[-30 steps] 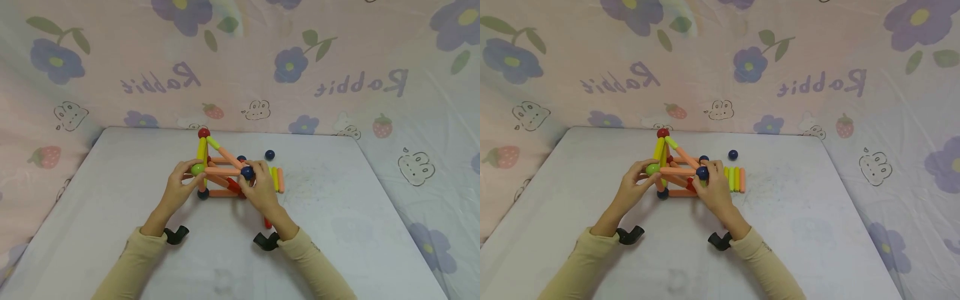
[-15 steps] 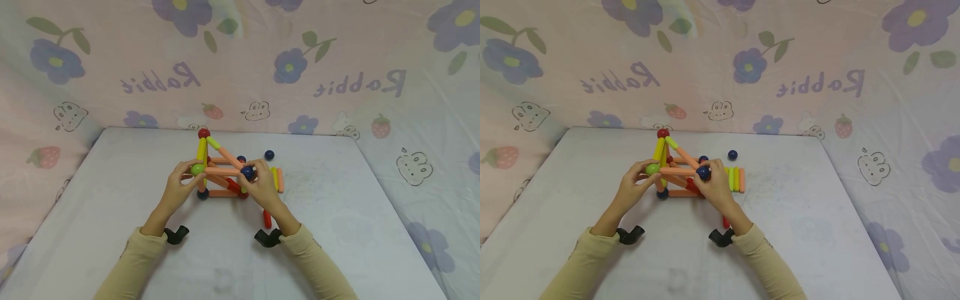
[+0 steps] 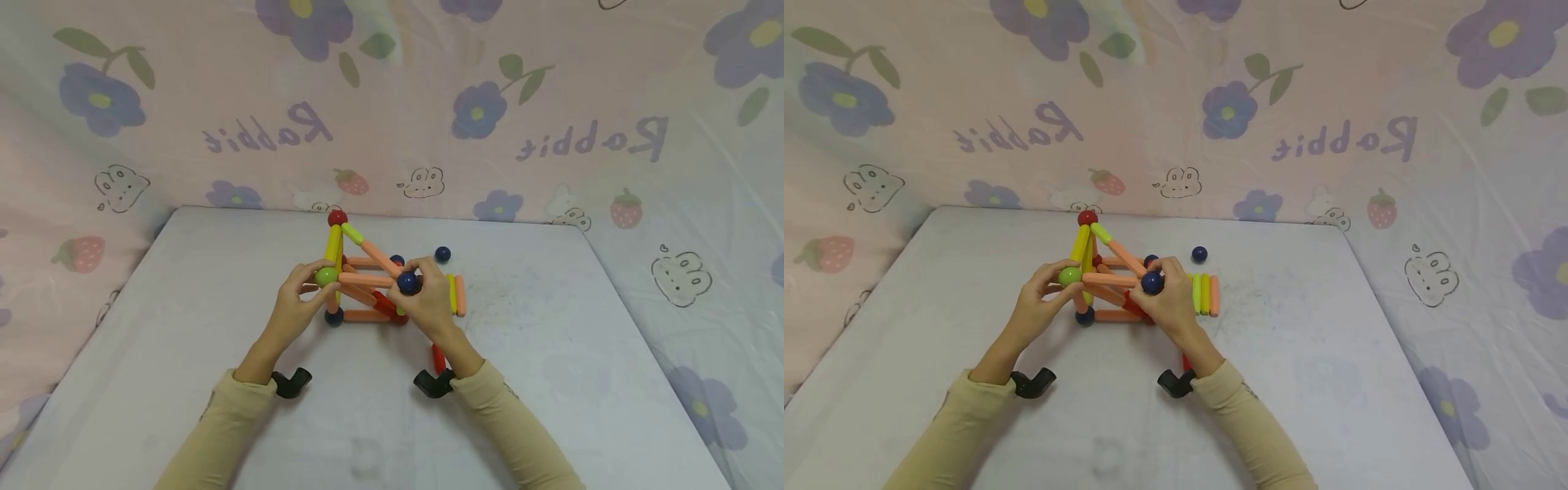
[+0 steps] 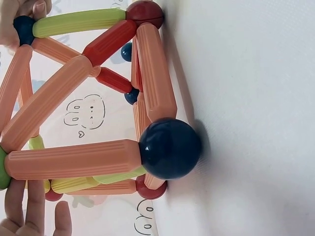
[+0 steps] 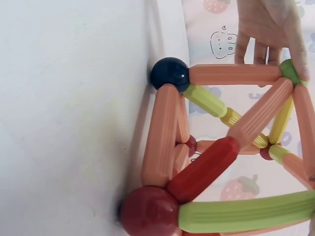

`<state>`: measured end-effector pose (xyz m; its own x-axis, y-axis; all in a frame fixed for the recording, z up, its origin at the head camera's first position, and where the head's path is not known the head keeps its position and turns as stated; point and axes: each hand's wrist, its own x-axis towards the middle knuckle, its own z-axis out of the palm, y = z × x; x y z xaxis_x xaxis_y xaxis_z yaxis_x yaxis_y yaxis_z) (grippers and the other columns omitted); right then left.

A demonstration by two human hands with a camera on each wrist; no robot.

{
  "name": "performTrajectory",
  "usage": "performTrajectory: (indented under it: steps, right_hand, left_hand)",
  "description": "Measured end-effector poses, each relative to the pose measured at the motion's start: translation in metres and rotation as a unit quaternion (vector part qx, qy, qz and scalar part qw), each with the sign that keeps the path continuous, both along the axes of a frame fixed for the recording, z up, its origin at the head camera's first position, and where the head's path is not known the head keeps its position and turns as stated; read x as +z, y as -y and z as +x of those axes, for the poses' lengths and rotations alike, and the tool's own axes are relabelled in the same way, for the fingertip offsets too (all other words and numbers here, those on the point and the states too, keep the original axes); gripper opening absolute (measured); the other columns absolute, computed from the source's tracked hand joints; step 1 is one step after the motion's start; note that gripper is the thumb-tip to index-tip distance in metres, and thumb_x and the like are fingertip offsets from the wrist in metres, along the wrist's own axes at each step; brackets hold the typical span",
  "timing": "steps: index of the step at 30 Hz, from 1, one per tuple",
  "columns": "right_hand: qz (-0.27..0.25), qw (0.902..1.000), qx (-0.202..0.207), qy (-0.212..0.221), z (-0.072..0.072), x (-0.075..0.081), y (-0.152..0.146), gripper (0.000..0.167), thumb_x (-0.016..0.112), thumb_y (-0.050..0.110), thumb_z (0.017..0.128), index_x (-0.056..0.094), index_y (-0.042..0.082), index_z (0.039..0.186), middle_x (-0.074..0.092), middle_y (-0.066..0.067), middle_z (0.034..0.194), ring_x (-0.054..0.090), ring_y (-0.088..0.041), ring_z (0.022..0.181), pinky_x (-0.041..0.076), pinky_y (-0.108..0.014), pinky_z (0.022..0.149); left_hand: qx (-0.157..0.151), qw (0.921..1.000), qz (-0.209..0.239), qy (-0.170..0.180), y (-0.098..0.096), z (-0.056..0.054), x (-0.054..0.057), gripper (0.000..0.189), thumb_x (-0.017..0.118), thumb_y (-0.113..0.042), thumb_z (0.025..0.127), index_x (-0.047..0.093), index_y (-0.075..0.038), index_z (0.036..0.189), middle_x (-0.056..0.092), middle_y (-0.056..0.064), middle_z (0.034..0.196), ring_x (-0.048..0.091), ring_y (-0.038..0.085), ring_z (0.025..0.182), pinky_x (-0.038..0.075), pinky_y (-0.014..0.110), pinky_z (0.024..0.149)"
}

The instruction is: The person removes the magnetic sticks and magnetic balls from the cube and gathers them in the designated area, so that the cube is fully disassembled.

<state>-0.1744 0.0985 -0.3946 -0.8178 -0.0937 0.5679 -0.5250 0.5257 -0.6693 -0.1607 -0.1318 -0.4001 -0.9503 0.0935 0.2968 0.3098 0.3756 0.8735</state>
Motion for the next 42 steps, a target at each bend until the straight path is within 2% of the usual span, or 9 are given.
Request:
performTrajectory:
  steps: [9, 14, 18, 33, 42]
  right_hand:
    - [0.025, 0.9996, 0.0, -0.014, -0.005, -0.002, 0.001, 0.028, 0.069, 0.001, 0.071, 0.051, -0.001, 0.092, 0.056, -0.016, 0.087, 0.059, -0.027, 0.079, 0.06, -0.037, 0.071]
    - [0.053, 0.9978, 0.006, -0.04, -0.008, -0.003, 0.0, 0.027, 0.068, 0.0, 0.071, 0.051, -0.001, 0.092, 0.058, -0.015, 0.083, 0.061, -0.026, 0.078, 0.061, -0.039, 0.075]
    - [0.067, 0.9959, 0.012, -0.059, -0.01, -0.004, -0.001, 0.027, 0.068, -0.001, 0.071, 0.051, -0.001, 0.091, 0.058, -0.015, 0.08, 0.062, -0.025, 0.075, 0.061, -0.037, 0.074]
    - [0.093, 0.9924, 0.026, -0.076, -0.012, -0.006, -0.002, 0.025, 0.069, 0.0, 0.073, 0.054, 0.001, 0.093, 0.06, -0.013, 0.084, 0.065, -0.024, 0.075, 0.061, -0.035, 0.075]
    - [0.127, 0.9857, 0.042, -0.103, -0.016, -0.006, -0.005, 0.023, 0.068, 0.003, 0.074, 0.054, 0.002, 0.091, 0.06, -0.013, 0.082, 0.065, -0.023, 0.066, 0.061, -0.033, 0.066]
  left_hand:
    - [0.003, 1.0, 0.002, 0.007, -0.001, 0.0, -0.001, 0.039, 0.066, -0.014, 0.091, 0.058, -0.007, 0.128, 0.055, 0.016, 0.109, 0.054, 0.024, 0.104, 0.049, 0.052, 0.098]
    - [0.002, 1.0, 0.002, 0.003, -0.001, 0.0, -0.001, 0.038, 0.067, -0.013, 0.09, 0.058, -0.007, 0.127, 0.054, 0.017, 0.109, 0.055, 0.027, 0.105, 0.049, 0.053, 0.099]
    - [0.002, 1.0, 0.0, 0.0, -0.001, 0.0, 0.0, 0.038, 0.067, -0.012, 0.09, 0.058, -0.006, 0.127, 0.054, 0.017, 0.109, 0.055, 0.028, 0.105, 0.049, 0.053, 0.098]
    - [0.002, 1.0, 0.0, 0.001, -0.002, 0.002, 0.002, 0.038, 0.065, -0.012, 0.091, 0.058, -0.006, 0.128, 0.055, 0.017, 0.11, 0.055, 0.028, 0.106, 0.049, 0.054, 0.098]
    - [0.002, 1.0, -0.002, 0.004, -0.001, 0.0, 0.0, 0.039, 0.067, -0.013, 0.09, 0.058, -0.007, 0.127, 0.055, 0.017, 0.11, 0.056, 0.029, 0.106, 0.049, 0.052, 0.098]
